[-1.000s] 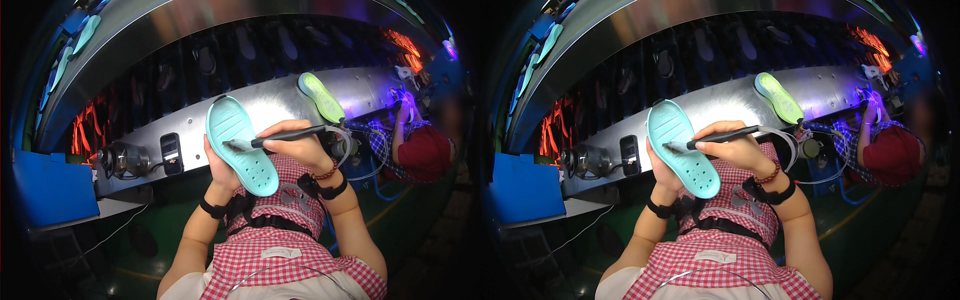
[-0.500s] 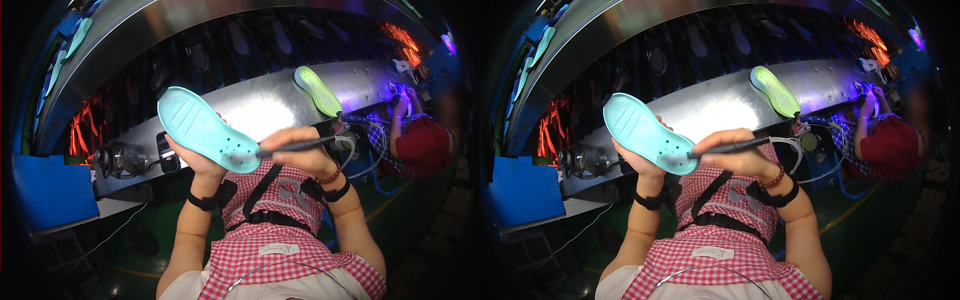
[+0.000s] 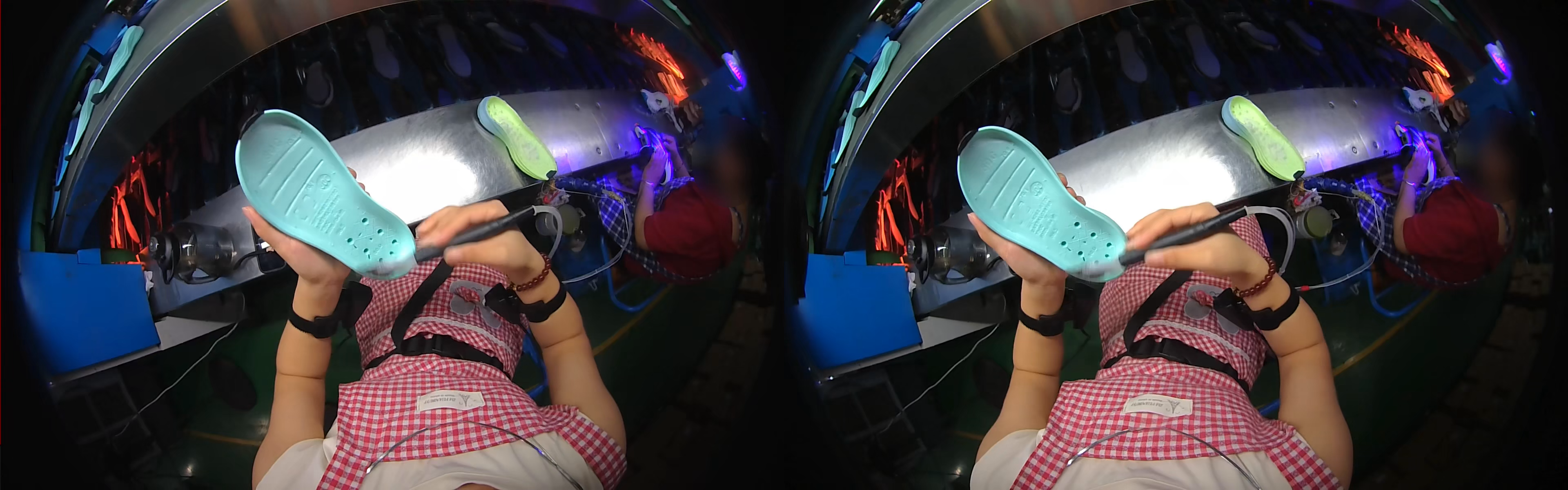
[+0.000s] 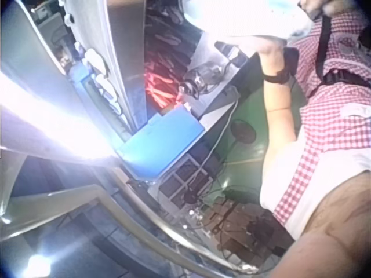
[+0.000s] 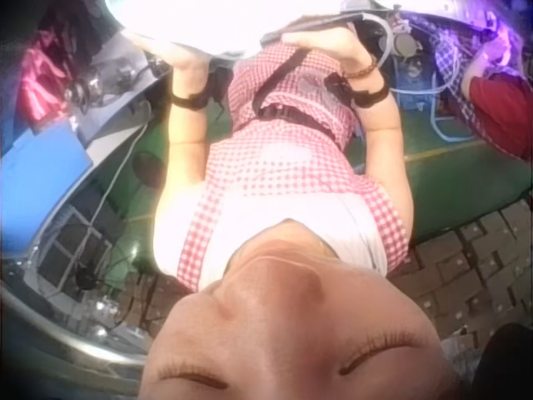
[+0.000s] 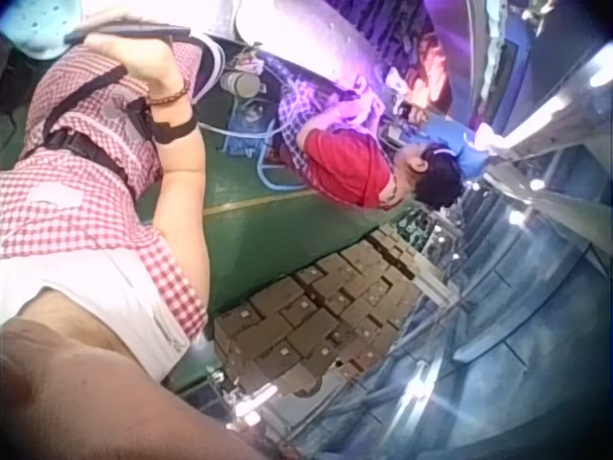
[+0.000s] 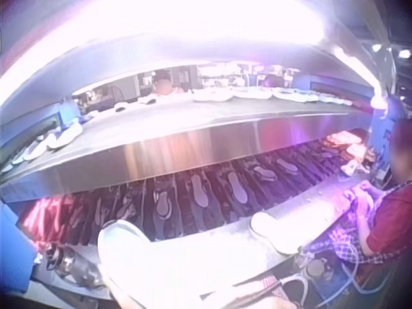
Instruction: Apply adhesive or primer to shoe soles using a brush on an assembly line.
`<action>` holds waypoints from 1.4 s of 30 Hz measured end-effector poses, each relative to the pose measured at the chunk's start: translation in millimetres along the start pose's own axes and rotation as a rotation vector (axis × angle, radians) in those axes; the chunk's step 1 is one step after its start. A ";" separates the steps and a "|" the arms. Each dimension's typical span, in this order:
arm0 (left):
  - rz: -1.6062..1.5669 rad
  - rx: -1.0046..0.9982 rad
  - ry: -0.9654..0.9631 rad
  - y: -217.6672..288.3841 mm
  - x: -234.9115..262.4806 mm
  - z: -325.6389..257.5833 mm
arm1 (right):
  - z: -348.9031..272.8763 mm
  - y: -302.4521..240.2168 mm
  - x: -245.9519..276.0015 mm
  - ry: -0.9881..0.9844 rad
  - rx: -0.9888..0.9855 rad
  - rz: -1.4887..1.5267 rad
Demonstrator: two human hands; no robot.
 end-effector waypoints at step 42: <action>0.215 0.688 -0.261 36.2 36.2 -15.8 | -9.3 -34.5 14.4 -0.056 0.143 -0.495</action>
Point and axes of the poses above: each hand's wrist, its own z-axis towards the middle knuckle, its own x-axis out of the back of the hand, y = z × x, the point moved 2 cm from there along z, towards the middle knuckle, and after that the axes turned 4 degrees about -x, right-handed, at the moved point
